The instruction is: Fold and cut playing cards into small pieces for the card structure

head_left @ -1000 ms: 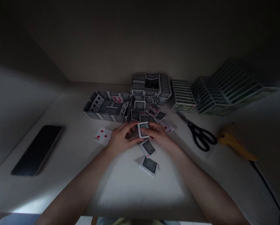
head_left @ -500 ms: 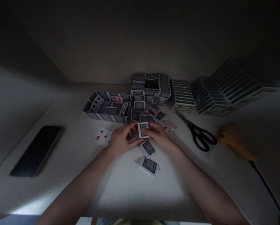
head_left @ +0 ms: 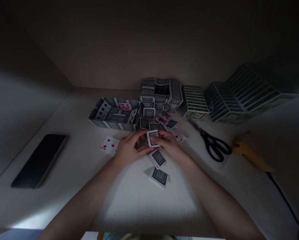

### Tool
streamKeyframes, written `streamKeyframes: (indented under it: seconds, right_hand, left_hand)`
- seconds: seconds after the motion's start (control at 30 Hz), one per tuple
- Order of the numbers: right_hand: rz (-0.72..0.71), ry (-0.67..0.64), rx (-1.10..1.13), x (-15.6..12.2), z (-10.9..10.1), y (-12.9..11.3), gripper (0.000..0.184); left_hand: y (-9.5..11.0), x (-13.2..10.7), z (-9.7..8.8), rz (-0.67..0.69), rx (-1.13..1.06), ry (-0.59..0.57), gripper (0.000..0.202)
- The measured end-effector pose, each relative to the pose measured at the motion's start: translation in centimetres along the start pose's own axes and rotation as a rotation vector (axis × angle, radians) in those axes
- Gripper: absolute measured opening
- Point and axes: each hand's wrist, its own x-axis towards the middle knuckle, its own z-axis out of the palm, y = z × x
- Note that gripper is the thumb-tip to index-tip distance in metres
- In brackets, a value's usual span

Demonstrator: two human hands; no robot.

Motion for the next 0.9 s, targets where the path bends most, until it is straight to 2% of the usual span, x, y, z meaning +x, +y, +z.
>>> streamKeyframes:
  seconds: [0.27, 0.5, 0.9]
  right_hand:
    - [0.007, 0.001, 0.045, -0.04, 0.16, -0.19, 0.019]
    - [0.106, 0.023, 0.025, -0.10, -0.12, -0.49, 0.022]
    - [0.071, 0.027, 0.042, -0.05, -0.31, -0.43, 0.021]
  left_hand:
    - [-0.10, 0.05, 0.11, 0.034, -0.008, 0.043, 0.052]
    - [0.03, 0.12, 0.02, 0.047, -0.001, 0.090, 0.050]
    - [-0.38, 0.09, 0.09, 0.061, -0.033, 0.091, 0.051]
